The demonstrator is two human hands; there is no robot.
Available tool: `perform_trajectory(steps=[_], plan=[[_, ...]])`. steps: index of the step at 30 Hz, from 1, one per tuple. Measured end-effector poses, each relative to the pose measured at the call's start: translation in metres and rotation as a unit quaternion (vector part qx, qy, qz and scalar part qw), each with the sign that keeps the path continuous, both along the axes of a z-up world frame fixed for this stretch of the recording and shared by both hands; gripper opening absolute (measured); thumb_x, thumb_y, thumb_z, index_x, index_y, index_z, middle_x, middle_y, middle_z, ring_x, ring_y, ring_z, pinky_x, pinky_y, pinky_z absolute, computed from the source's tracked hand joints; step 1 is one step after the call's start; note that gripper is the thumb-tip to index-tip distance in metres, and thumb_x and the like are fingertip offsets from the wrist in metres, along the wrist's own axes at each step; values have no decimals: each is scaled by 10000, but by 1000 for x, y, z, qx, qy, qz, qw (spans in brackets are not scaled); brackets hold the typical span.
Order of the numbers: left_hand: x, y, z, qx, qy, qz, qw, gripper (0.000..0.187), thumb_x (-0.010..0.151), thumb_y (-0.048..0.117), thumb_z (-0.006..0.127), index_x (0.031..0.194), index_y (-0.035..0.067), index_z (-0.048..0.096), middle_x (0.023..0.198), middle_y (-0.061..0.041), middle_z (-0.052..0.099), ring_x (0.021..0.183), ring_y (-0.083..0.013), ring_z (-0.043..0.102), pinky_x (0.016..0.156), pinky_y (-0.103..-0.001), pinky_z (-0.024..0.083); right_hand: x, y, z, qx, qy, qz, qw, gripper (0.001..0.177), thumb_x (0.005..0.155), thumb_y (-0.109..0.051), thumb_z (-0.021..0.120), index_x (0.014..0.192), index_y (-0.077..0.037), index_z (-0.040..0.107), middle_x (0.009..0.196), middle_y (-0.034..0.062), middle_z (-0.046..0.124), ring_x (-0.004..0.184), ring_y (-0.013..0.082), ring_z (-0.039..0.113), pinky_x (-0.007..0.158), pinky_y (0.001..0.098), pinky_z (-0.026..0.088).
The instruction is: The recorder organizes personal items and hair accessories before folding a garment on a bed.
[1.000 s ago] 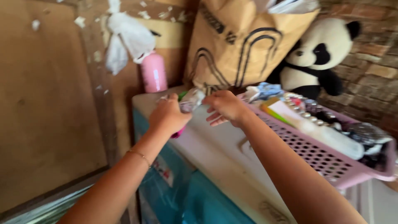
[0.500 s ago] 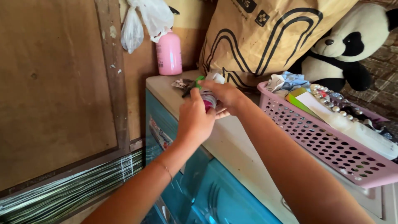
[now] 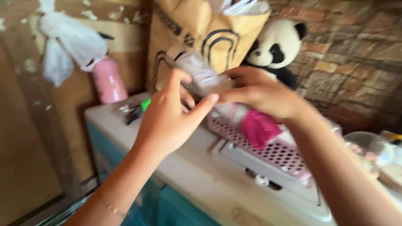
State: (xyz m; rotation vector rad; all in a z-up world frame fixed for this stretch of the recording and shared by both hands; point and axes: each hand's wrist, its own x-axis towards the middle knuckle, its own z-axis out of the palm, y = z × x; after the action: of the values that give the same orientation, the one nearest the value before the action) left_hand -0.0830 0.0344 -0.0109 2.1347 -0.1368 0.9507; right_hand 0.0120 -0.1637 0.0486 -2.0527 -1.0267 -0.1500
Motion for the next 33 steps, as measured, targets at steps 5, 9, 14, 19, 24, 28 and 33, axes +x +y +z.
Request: perform_trajectory(steps=[5, 9, 14, 19, 24, 28, 33], plan=[[66, -38, 13, 60, -134, -47, 988, 760, 823, 276, 792, 1473, 122, 429, 1261, -187, 601, 1022, -321, 664, 829, -403, 549, 13, -92, 33, -3, -102, -122, 987, 697, 622, -237, 878, 1205, 56, 633, 1058, 175, 780, 950, 228, 740, 846, 351, 572], [126, -87, 21, 130, -233, -100, 958, 1023, 696, 189, 867, 1586, 164, 363, 1554, -330, 259, 1416, -489, 310, 1070, -503, 408, 60, -146, 17, -36, -179, -199, 963, 663, 606, -235, 919, 1190, -23, 688, 1083, 121, 765, 953, 207, 722, 873, 339, 564], [205, -138, 6, 122, -82, -173, 974, 574, 828, 422, 735, 1368, 277, 604, 1534, -244, 438, 1357, -436, 516, 1101, -485, 456, 104, -155, -43, -69, -181, -289, 938, 610, 647, -294, 888, 1190, -94, 695, 1021, 123, 774, 901, 238, 741, 848, 367, 584], [204, -152, -26, 195, 91, -37, 976, 485, 863, 520, 598, 1308, 339, 661, 1475, -181, 483, 1231, -407, 620, 1014, -489, 516, 167, -173, -82, -146, -186, -241, 941, 541, 776, -407, 800, 1231, -138, 686, 1020, 152, 753, 914, 286, 720, 823, 423, 554], [218, -154, -34, 222, -7, 16, 975, 488, 828, 488, 648, 1274, 292, 685, 1376, -214, 545, 1193, -424, 561, 1010, -524, 423, 137, -164, -73, -149, -113, -252, 950, 571, 799, -475, 751, 1291, -196, 674, 961, 160, 772, 880, 304, 731, 800, 425, 547], [220, -153, -43, 206, -31, 15, 978, 470, 841, 483, 650, 1268, 290, 695, 1403, -228, 528, 1206, -436, 550, 1010, -535, 419, 122, -160, -71, -136, -141, -289, 937, 541, 814, -473, 744, 1282, -206, 700, 966, 161, 775, 845, 298, 748, 794, 418, 560], [214, -144, -42, 73, -192, -16, 979, 385, 906, 351, 675, 1193, 95, 694, 1247, -227, 638, 1153, -405, 612, 966, -481, 490, 94, -147, -57, 19, -274, -263, 925, 434, 902, -365, 723, 1232, -84, 723, 1091, 154, 758, 930, 259, 747, 795, 398, 569]])
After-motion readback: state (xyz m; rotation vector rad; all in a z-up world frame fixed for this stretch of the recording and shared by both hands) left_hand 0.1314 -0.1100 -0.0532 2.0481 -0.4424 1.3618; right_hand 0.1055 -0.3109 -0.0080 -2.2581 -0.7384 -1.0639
